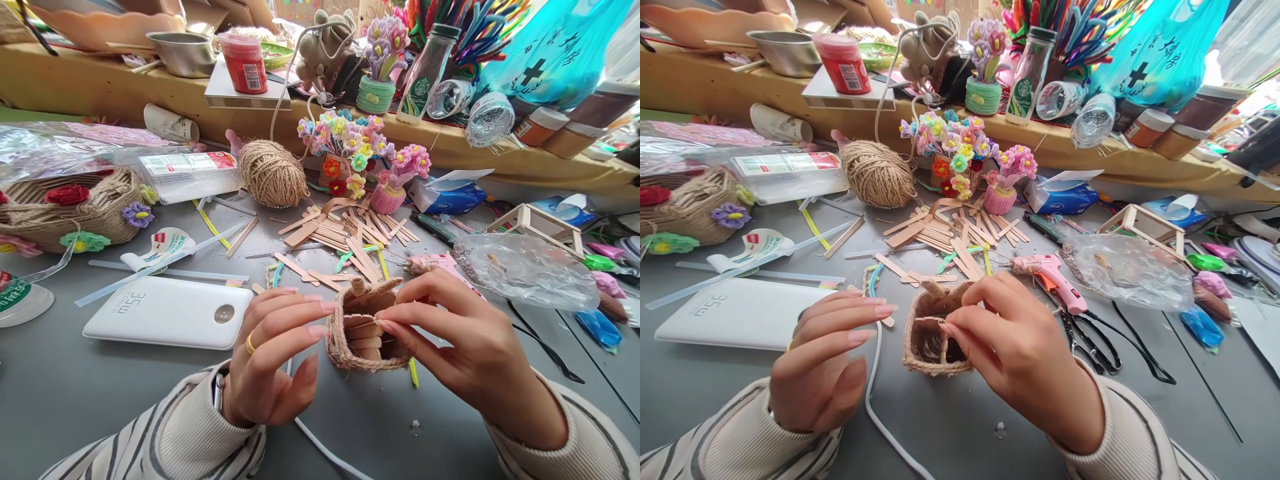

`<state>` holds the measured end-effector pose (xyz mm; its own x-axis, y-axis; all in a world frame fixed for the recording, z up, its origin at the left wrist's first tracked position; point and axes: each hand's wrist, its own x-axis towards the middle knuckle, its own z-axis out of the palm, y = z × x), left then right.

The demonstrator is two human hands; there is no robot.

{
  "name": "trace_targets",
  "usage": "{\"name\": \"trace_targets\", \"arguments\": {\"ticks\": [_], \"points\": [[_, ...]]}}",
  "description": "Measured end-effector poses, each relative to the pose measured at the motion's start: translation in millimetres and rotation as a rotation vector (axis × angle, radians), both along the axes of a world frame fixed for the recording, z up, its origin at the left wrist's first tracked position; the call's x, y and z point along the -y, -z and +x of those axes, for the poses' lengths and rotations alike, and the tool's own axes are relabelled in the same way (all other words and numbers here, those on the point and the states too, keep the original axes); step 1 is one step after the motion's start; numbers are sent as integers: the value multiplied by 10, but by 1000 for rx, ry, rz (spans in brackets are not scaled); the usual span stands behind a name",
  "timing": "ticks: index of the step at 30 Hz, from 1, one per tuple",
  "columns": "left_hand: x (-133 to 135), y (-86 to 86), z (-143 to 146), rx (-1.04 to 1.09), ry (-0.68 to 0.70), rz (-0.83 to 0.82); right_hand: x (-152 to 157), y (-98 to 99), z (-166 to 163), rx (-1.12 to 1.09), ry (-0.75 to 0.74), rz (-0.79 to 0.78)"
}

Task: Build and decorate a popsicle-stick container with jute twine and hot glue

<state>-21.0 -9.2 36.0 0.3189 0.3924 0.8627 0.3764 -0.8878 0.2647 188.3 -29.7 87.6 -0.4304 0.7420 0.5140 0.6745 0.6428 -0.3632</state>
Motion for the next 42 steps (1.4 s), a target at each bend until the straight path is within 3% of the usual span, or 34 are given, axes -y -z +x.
{"name": "trace_targets", "arguments": {"ticks": [7,17,32,42], "points": [[5,21,-12,-32,20,-8,34,24,-20,-18,-15,35],[11,26,-14,-32,0,-28,16,52,-25,-87,7,-35],[1,166,-12,-97,101,-90,32,-15,-47,14,29,15],[2,160,-8,-111,126,-87,34,-61,-53,90,33,66]]}}
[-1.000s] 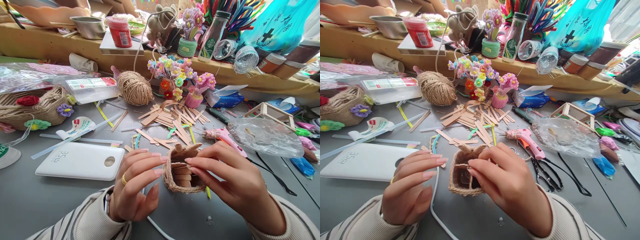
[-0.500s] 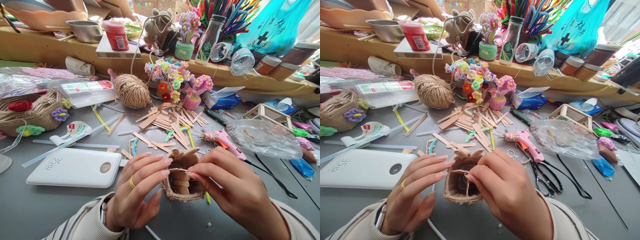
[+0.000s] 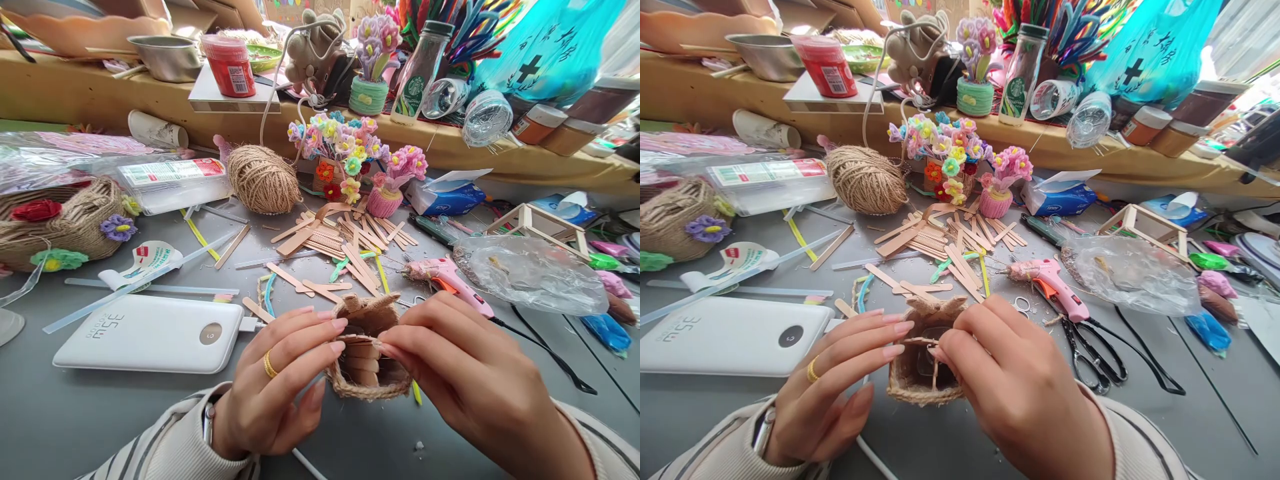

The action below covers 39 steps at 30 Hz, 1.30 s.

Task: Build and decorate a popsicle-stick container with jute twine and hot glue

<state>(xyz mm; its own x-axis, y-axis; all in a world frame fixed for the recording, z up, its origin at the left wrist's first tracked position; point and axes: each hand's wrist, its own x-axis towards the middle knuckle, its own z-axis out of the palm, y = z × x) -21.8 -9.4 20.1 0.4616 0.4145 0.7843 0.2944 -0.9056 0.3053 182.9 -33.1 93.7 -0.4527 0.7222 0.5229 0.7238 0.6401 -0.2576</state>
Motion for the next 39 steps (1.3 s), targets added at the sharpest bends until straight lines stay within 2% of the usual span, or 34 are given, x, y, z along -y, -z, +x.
{"name": "trace_targets", "arguments": {"ticks": [6,14,19,30,39], "points": [[-15,-54,12,-13,-3,8,1,44,-17,-20,-5,0],[-28,-106,19,-33,27,-1,-4,39,88,-91,-48,-102],[-39,-86,43,3,36,1,-30,54,204,4,-106,-52],[-46,-33,61,57,53,-1,-26,281,253,33,-174,127],[-41,-30,45,33,50,-20,-38,244,233,-31,-148,58]]}}
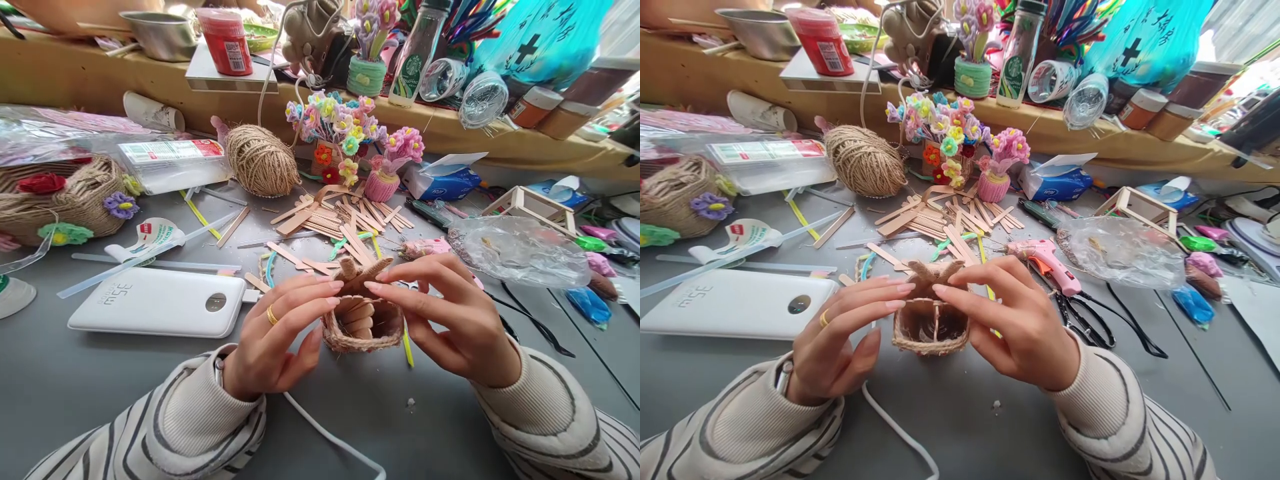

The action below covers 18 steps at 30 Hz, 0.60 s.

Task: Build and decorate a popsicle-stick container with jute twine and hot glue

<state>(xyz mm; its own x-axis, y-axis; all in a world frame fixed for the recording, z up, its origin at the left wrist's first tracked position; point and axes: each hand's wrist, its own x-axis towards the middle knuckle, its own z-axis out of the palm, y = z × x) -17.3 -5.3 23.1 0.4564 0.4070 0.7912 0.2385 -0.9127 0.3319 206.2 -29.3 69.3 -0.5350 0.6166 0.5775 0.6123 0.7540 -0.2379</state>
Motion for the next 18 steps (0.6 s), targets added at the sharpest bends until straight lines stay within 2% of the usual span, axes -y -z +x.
{"name": "trace_targets", "arguments": {"ticks": [4,12,18], "points": [[2,-10,-8,-17,-10,-4,-30,-39,-4,-37,24,-26],[14,-4,-19,-30,-22,10,-159,-54,64,24,-148,-72],[9,-14,-24,-73,-37,23,-132,1,100,38,-168,-52]]}}
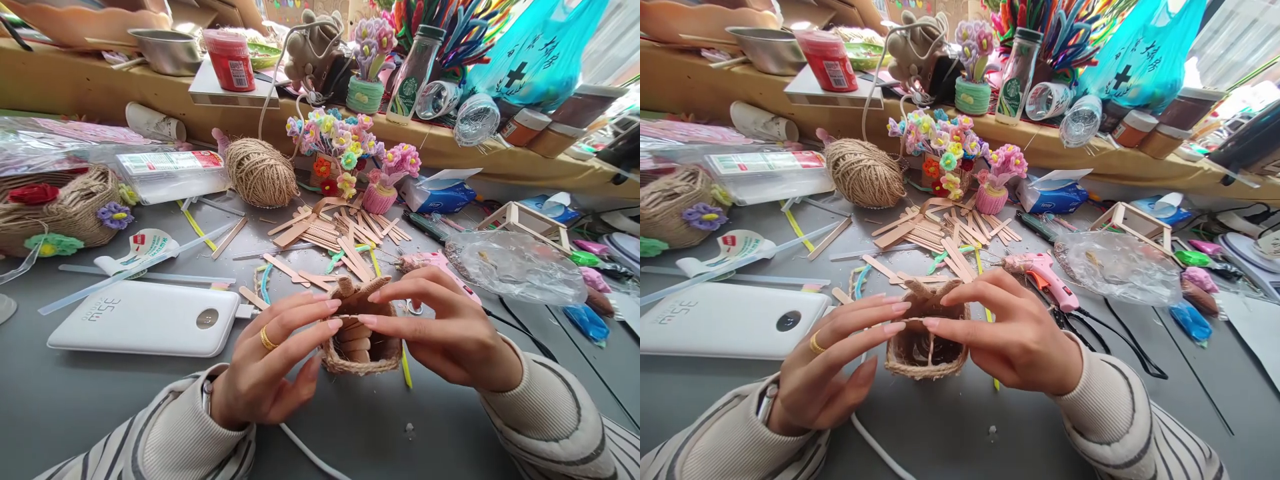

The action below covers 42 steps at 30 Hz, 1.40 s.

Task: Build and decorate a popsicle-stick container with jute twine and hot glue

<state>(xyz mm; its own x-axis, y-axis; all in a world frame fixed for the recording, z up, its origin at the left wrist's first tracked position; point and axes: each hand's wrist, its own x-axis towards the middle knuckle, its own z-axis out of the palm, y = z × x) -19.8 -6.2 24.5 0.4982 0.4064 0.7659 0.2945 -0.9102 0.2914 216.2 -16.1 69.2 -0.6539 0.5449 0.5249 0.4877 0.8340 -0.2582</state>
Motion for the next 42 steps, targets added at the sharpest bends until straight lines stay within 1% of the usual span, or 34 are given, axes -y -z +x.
{"name": "trace_targets", "arguments": {"ticks": [4,8,12,17,22,25,29,34,36,42], "points": [[-2,-6,1,22,32,-64,74,15,-28,-4,20,-51],[-22,39,-1,68,102,-134,119,15,-53,-30,56,-86],[-48,83,0,81,154,-195,107,0,-35,-49,99,-69],[-82,53,21,73,183,-263,80,-38,-19,-40,106,-35],[-138,12,58,101,197,-294,37,-111,-30,19,89,39],[-172,-5,86,125,223,-329,-11,-180,-32,91,75,75],[-194,-51,122,129,221,-366,-96,-277,-30,202,8,53],[-171,-101,164,115,193,-428,-187,-372,-55,277,-45,0],[-159,-101,176,129,186,-428,-209,-397,-72,322,-56,-21],[-147,-92,181,130,165,-410,-263,-454,-136,399,-110,1]]}}
